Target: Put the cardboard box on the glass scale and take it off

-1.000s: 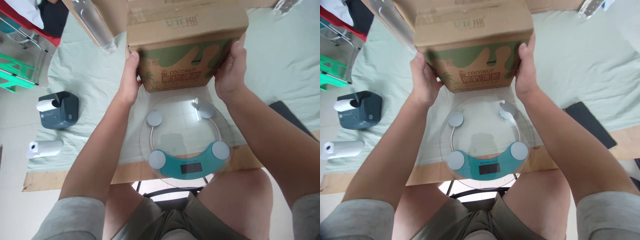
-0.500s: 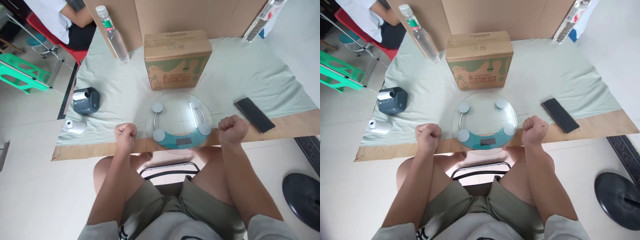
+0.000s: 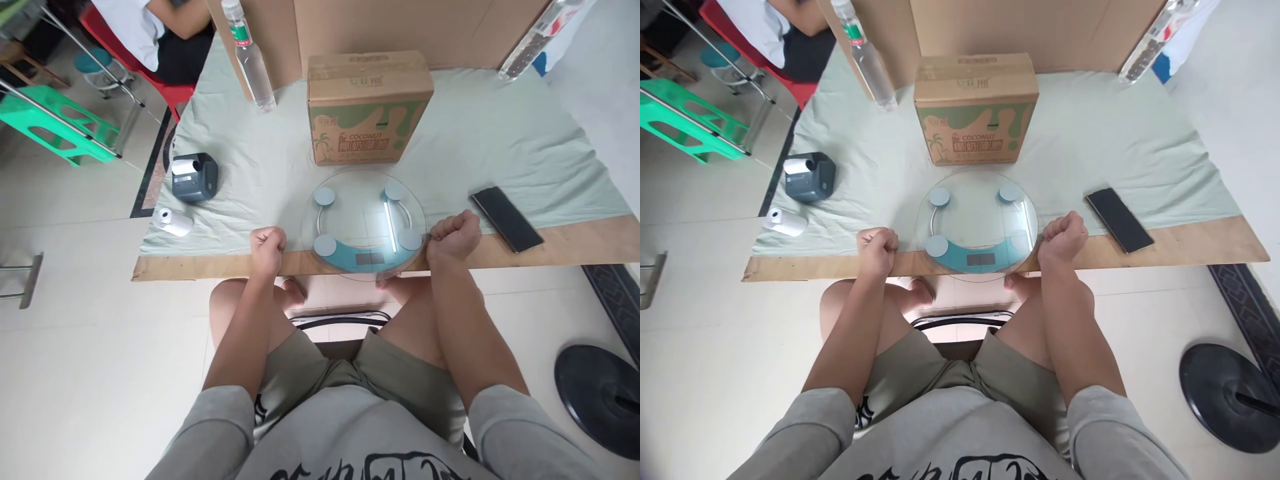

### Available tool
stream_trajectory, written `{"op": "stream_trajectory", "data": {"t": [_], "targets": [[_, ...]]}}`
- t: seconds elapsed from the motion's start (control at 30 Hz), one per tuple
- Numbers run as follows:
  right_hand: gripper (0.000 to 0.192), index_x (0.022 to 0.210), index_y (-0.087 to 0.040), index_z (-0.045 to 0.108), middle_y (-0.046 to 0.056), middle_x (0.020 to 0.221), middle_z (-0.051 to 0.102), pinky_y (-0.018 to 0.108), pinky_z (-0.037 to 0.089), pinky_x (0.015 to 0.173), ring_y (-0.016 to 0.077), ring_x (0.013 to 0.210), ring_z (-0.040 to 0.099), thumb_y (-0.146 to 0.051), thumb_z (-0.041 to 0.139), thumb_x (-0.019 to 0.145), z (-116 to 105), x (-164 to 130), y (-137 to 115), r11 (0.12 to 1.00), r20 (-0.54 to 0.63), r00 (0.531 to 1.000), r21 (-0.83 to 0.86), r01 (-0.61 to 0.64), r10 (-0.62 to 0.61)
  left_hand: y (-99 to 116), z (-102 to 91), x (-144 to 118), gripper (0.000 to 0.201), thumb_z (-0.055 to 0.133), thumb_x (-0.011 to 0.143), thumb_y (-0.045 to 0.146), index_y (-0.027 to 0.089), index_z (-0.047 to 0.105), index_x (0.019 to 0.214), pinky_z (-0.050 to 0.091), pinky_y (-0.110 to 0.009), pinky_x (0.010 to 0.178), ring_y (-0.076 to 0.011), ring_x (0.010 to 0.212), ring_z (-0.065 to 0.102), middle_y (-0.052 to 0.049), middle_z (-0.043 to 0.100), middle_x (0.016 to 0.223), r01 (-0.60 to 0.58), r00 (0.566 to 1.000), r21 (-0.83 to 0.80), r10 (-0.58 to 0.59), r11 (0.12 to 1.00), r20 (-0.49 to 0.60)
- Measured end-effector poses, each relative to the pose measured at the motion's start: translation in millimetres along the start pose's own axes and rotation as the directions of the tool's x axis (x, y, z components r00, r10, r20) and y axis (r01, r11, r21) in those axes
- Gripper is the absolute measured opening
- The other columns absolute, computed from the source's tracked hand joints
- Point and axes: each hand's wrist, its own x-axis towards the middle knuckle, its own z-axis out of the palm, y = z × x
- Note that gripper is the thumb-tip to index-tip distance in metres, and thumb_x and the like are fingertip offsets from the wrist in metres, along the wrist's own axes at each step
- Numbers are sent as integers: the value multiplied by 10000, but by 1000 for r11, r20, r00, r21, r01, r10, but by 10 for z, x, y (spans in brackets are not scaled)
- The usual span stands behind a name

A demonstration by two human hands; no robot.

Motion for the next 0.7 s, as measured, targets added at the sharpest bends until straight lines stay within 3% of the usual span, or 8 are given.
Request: {"op": "stream_trajectory", "data": {"t": [0.23,0.33,0.53,0.7], "targets": [[425,615,-218,149,-83,540,100,196,157,409,62,455,106,-251,470,891,7,-6,-34,1000,-34,999,-12,-22,21,33,19,10,467,598,611,218,195,149,485,102,-276,508,-48,479,142,70,122,487,-8,1000,-69,8,998,-5],[389,614,-219,218,-84,559,132,194,159,408,60,461,125,-261,481,897,30,-1,-10,999,-50,999,-31,-10,9,37,26,14,477,607,608,216,197,146,490,101,-275,505,-45,476,140,73,117,490,-9,1000,-81,8,997,-8],[101,823,-213,490,-79,689,382,185,164,396,43,458,222,-150,559,864,67,90,61,993,-154,987,-112,28,-45,15,32,31,477,619,601,219,200,157,482,100,-268,499,-42,473,140,75,116,492,-7,1000,-89,5,996,-21],[142,930,-200,536,-58,854,516,180,227,402,20,482,310,-145,642,852,62,148,82,991,-155,987,-133,29,-49,21,37,30,523,654,620,223,199,147,496,102,-263,491,-39,473,130,76,101,510,-9,1000,-91,7,996,-23]]}}
